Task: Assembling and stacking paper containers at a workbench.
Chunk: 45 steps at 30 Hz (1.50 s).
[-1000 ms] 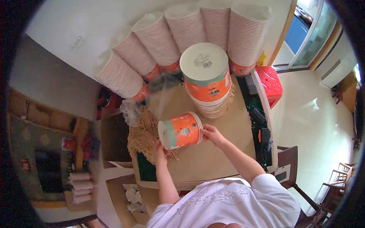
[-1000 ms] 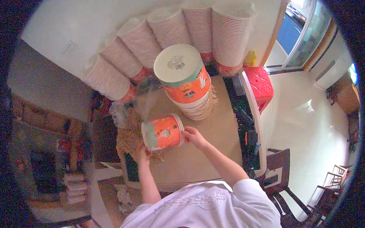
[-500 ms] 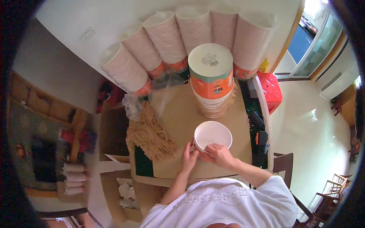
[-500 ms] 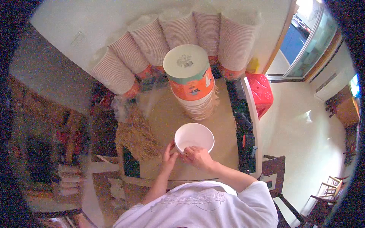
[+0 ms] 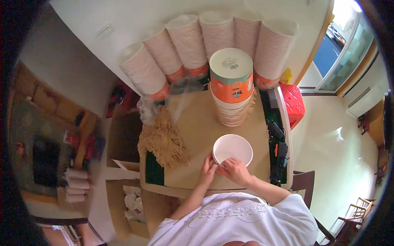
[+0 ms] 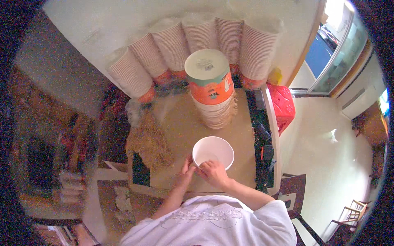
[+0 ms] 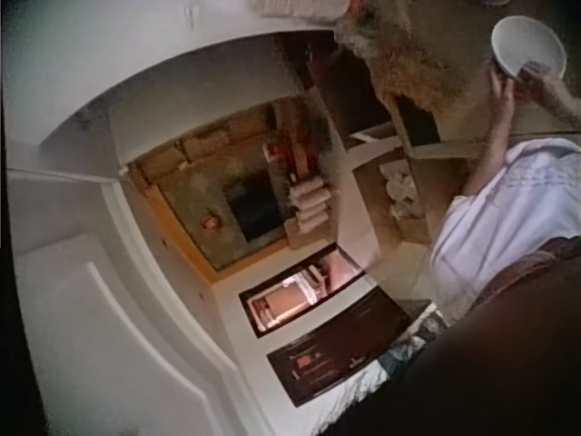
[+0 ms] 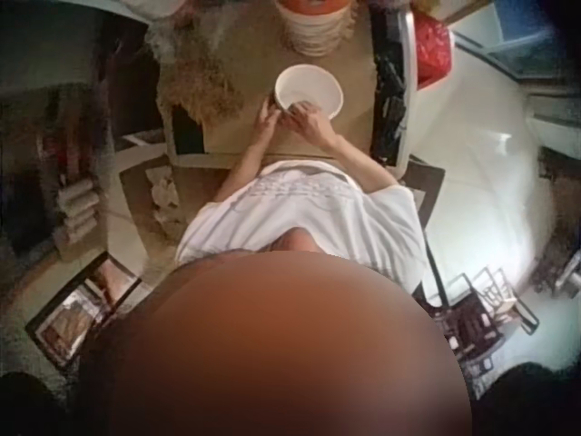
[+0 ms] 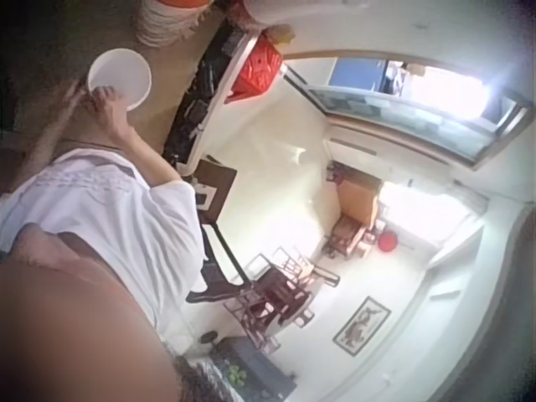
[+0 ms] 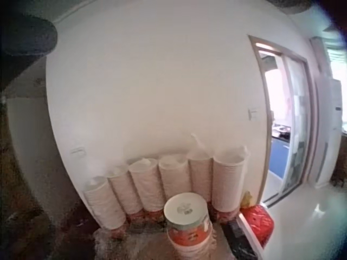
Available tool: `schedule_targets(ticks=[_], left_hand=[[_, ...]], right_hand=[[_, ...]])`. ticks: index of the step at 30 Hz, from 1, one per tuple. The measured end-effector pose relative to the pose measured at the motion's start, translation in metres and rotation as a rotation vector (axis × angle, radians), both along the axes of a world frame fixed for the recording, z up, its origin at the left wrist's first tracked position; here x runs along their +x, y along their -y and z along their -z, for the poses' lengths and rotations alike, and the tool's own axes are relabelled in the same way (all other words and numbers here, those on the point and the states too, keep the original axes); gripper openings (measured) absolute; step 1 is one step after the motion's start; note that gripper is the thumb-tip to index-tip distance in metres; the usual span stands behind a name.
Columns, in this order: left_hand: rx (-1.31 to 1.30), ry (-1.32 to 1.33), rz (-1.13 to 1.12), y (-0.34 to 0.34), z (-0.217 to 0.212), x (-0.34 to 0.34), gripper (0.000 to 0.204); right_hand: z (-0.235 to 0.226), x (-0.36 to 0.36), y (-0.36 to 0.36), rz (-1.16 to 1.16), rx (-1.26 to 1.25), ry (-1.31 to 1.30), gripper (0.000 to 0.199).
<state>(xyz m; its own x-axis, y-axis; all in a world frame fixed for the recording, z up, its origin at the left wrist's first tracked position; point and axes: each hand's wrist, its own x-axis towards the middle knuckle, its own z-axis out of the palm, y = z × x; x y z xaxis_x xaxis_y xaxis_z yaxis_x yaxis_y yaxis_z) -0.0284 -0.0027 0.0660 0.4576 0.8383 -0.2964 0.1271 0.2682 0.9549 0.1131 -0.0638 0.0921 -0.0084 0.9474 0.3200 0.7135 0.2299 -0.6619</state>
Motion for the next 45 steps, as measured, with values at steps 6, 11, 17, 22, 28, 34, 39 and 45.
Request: schedule_targets(ticks=[6, 11, 17, 22, 28, 34, 39, 45], left_hand=[[0.091, 0.044, -0.012, 0.018, 0.027, 0.002, 0.059], [0.143, 0.011, -0.016, 0.032, 0.023, 0.012, 0.058], [0.032, 0.200, -0.153, 0.050, 0.049, 0.015, 0.061], [0.176, 0.285, -0.164, 0.046, 0.062, 0.001, 0.061], [0.139, 0.227, -0.138, 0.051, -0.007, 0.008, 0.050], [0.242, -0.258, -0.143, 0.034, 0.072, -0.014, 0.062], [0.312, -0.149, -0.152, 0.016, 0.095, -0.031, 0.061], [0.119, -0.136, -0.351, -0.015, 0.156, -0.090, 0.044]], right_hand=[[-0.001, 0.006, 0.021, -0.006, 0.006, 0.007, 0.017], [0.004, 0.018, 0.040, -0.013, 0.058, 0.018, 0.017], [-0.005, 0.025, 0.046, -0.104, 0.222, 0.014, 0.013], [-0.027, 0.030, 0.040, -0.111, 0.256, 0.029, 0.012], [-0.063, 0.042, 0.027, -0.084, 0.301, 0.039, 0.014], [-0.163, 0.041, 0.014, -0.039, 0.317, -0.005, 0.015], [-0.182, 0.014, -0.043, -0.132, 0.404, 0.192, 0.018], [-0.062, -0.017, -0.151, -0.147, 0.140, 0.159, 0.021]])
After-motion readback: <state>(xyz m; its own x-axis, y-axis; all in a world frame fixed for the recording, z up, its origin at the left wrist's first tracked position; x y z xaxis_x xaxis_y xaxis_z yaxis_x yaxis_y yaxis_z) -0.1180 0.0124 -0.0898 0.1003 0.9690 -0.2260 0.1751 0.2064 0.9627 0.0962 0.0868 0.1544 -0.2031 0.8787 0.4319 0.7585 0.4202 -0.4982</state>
